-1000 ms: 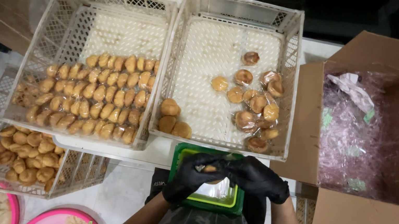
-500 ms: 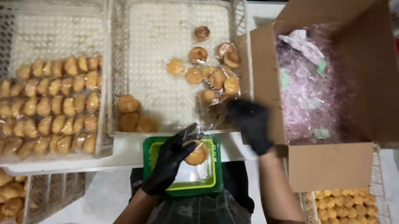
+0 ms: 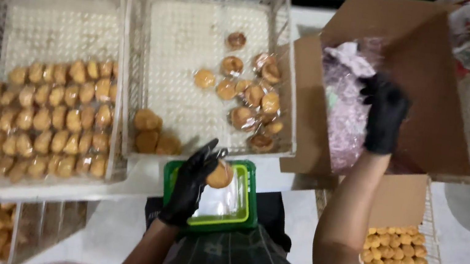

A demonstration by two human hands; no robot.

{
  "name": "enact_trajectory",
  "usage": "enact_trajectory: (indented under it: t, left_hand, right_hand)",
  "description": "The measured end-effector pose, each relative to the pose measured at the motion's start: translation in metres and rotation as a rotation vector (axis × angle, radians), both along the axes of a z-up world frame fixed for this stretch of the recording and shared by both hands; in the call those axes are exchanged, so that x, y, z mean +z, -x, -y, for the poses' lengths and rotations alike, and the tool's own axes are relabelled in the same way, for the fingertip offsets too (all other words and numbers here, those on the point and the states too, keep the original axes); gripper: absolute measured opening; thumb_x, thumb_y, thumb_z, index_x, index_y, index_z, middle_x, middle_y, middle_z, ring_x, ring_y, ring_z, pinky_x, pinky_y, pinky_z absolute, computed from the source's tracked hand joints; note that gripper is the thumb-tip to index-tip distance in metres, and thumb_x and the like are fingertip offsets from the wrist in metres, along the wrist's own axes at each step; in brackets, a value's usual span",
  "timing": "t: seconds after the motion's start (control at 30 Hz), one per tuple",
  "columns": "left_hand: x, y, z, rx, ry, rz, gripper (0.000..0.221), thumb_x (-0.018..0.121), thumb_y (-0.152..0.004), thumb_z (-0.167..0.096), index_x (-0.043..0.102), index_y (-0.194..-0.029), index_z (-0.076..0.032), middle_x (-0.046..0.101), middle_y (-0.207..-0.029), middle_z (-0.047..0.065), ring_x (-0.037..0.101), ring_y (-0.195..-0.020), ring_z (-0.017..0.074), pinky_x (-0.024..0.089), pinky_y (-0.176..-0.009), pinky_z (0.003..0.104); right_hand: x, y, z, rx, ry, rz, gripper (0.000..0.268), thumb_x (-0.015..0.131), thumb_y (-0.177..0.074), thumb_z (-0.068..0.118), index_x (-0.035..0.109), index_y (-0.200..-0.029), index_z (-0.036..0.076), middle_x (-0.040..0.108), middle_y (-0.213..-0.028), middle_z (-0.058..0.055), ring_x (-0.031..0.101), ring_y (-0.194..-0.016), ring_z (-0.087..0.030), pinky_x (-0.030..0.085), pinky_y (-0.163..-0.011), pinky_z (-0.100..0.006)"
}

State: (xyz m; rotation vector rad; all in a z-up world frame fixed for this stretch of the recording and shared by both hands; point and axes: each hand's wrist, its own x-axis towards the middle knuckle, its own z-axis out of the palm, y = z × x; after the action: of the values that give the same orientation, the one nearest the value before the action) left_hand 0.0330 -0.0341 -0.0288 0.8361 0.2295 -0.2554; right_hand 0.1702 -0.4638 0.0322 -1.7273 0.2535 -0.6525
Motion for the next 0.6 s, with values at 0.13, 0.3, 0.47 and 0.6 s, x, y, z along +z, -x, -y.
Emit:
enact_trajectory:
  t: [0.13, 0.3, 0.47, 0.6]
  left_hand:
    - [-0.019, -0.005, -0.005, -0.123, -0.056, 0.138, 0.093, 0.067, -0.086, -0.057, 0.041, -0.159, -0.006, 0.058, -0.148, 0.023, 0.062, -0.129, 0.0249, 0.049, -0.107, 0.042]
    - [0.043, -0.011, 0.003, 0.025, -0.076, 0.087, 0.038, 0.066, -0.098, -0.011, 0.066, -0.133, 0.004, 0.069, -0.128, 0.024, 0.069, -0.112, 0.027, 0.054, -0.102, 0.039]
    - [0.037, -0.018, 0.005, 0.071, -0.053, -0.141, 0.01, 0.077, -0.092, -0.009, 0.077, -0.101, -0.005, 0.066, -0.065, 0.005, 0.051, -0.044, 0.0065, 0.04, -0.041, 0.015]
    - [0.032, -0.005, 0.008, 0.126, 0.058, -0.047, 0.008, 0.073, -0.09, 0.002, 0.075, -0.098, 0.002, 0.069, -0.077, 0.008, 0.061, -0.062, 0.0125, 0.05, -0.057, 0.019]
  right_hand:
    - [-0.005, 0.056, -0.093, 0.351, -0.215, -0.176, 0.011, 0.063, -0.105, 0.007, 0.068, -0.099, -0.001, 0.068, -0.095, -0.018, 0.066, -0.09, -0.022, 0.05, -0.082, -0.029]
    - [-0.014, 0.098, -0.195, 0.965, -0.32, -0.366, 0.039, 0.066, -0.085, -0.016, 0.067, -0.122, -0.003, 0.072, -0.117, -0.015, 0.065, -0.117, -0.023, 0.053, -0.103, -0.041]
    - [-0.05, 0.1, -0.208, 0.843, -0.441, -0.411, 0.045, 0.083, -0.071, -0.019, 0.065, -0.109, -0.001, 0.072, -0.099, -0.013, 0.073, -0.092, -0.021, 0.065, -0.087, -0.041]
    - [-0.042, 0.101, -0.217, 0.892, -0.623, -0.423, 0.055, 0.069, -0.076, -0.023, 0.062, -0.128, -0.005, 0.068, -0.128, -0.02, 0.068, -0.112, -0.025, 0.059, -0.101, -0.052]
